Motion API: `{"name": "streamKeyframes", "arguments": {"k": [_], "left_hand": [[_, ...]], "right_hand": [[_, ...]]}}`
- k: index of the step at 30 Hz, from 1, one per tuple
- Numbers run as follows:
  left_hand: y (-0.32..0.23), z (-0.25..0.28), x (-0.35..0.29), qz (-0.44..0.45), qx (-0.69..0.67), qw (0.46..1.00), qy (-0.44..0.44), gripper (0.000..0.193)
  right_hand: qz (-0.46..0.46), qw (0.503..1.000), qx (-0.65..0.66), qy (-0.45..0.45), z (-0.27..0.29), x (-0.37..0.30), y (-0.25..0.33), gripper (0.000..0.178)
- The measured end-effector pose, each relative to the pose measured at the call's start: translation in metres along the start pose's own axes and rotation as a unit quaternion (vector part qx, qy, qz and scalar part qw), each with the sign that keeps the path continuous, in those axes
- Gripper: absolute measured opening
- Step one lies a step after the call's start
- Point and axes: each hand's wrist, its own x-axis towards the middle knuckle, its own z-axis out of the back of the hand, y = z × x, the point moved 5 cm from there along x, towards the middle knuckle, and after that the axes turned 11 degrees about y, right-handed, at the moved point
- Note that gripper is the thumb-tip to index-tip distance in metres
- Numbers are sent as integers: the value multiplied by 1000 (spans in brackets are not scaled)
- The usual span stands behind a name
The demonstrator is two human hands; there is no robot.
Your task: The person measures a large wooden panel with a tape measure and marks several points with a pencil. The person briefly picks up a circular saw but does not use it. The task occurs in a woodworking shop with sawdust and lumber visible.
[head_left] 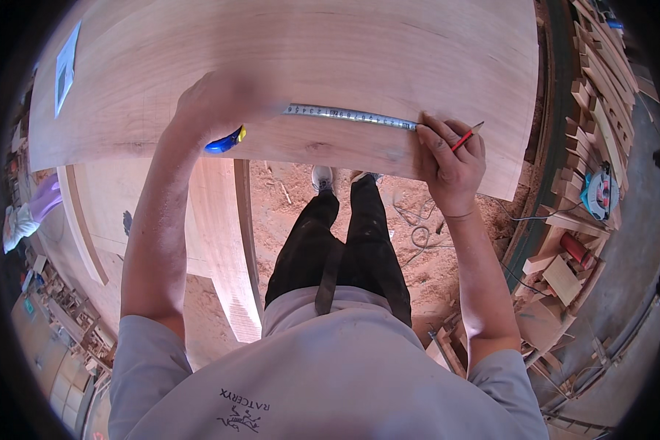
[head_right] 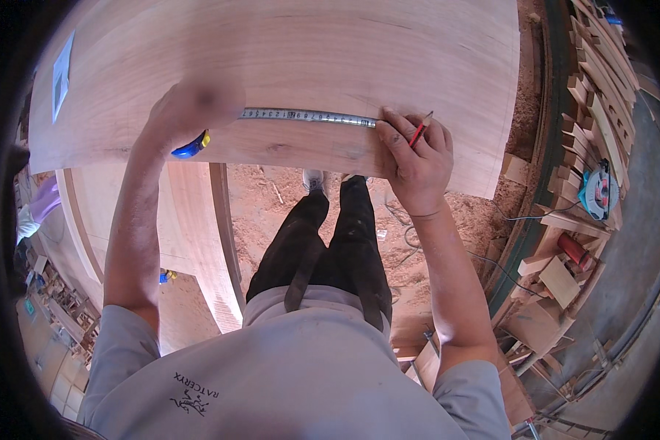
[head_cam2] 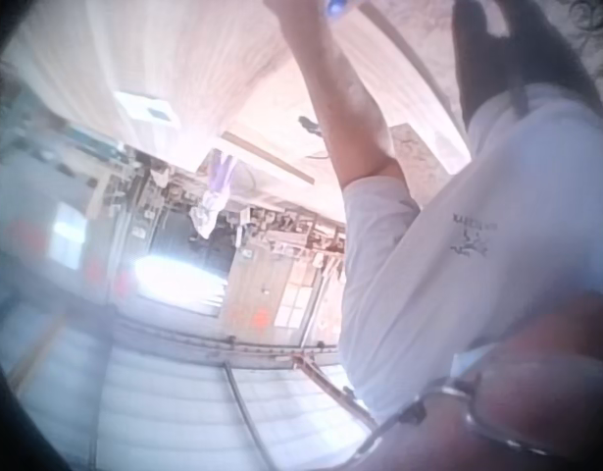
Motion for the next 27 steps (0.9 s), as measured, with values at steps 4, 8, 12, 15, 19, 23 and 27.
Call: {"name": "streamKeyframes", "arguments": {"k": [4,8,12,15,19,23,27], "left_hand": [[7,0,6,8,30,999,31,43],[2,0,0,18,29,999,-16,40],[3,1,2,23,29,999,-4,36],[1,2,1,12,37,999,-17,35],[3,2,2,9,47,999,-24,34],[3,3,3,27,47,998,18,35],[-1,5,0,38,60,997,-4,33]], "right_hand": [[0,1000,0,2,1,0,0,31],[2,1000,-4,-4,1,0,0,30],[2,1000,-2,-2,1,0,0,28],[2,1000,1,-5,1,1,0,28],[-1,1000,1,-6,2,2,1,26],[-7,1000,1,0,3,3,2,26],[-13,1000,4,0,2,3,2,24]]}}
